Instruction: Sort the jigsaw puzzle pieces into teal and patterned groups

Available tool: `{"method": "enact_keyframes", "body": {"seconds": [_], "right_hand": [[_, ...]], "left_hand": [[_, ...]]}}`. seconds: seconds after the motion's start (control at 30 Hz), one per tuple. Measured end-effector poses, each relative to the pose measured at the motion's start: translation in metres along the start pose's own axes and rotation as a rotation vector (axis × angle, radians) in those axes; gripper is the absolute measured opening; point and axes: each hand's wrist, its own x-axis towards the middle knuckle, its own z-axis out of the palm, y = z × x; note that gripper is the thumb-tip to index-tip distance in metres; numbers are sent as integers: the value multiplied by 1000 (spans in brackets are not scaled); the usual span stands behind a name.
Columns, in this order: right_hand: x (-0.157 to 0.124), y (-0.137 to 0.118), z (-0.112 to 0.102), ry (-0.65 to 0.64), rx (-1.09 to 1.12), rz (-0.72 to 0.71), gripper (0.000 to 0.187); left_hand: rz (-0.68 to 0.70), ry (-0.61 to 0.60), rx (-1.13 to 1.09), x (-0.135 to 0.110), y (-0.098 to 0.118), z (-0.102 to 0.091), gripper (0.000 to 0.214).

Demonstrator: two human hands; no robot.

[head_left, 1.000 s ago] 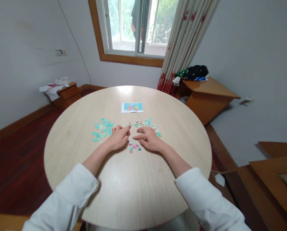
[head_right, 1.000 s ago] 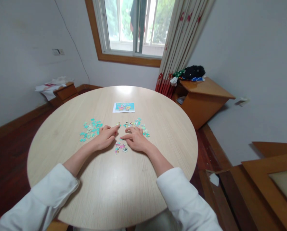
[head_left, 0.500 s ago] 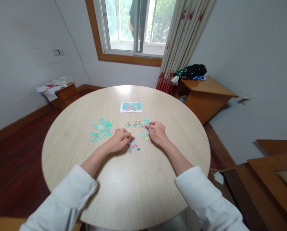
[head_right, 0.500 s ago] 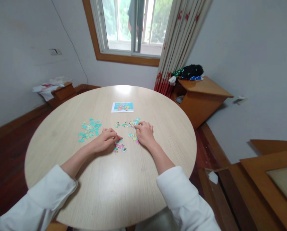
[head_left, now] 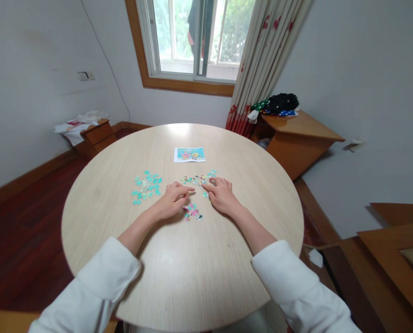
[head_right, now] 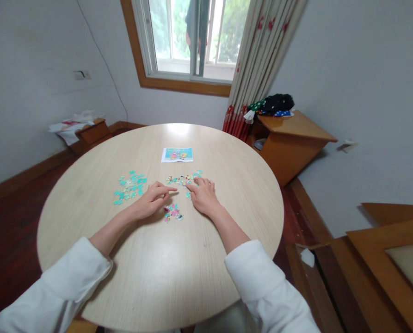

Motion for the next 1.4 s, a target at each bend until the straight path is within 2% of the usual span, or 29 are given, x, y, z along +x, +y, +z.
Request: {"method": "enact_keyframes", "body": {"seconds": [0.2,0.4,0.47,0.57,0.73,0.87,0.97,1.07,1.13,1.27,1.4], "right_hand": [[-3,-10,-5,-63,5,-111,44],[-6,-15,-5,-109,195,-286,37],[-4,-14,-4,-90,252,-259,37],[0,-10,-1,-28,310,-139,41],[2,-7,1,13,307,-17,36],[1,-10,-3,-25,299,-26,31],[-1,-15,-7,-80,367,-78,28],[-1,-17,-10,-123,466,-119,29],[1,-15,-10,-71,510,-87,30],[4,1,-14,124,482,99,33],[6,19,-20,163,440,181,32]], "left_hand": [[11,-25,44,1,-2,2,34],[19,-78,127,0,-4,2,30],[11,-84,137,0,-2,1,29],[-12,-63,121,1,0,0,30],[-16,-71,113,2,1,-1,32],[-1,-46,94,2,0,-1,32],[13,-8,83,1,0,-1,33],[6,-36,78,1,0,0,35],[9,-87,72,0,1,0,35],[18,-140,48,-1,3,-1,32],[28,-158,6,-1,5,-2,28]]}}
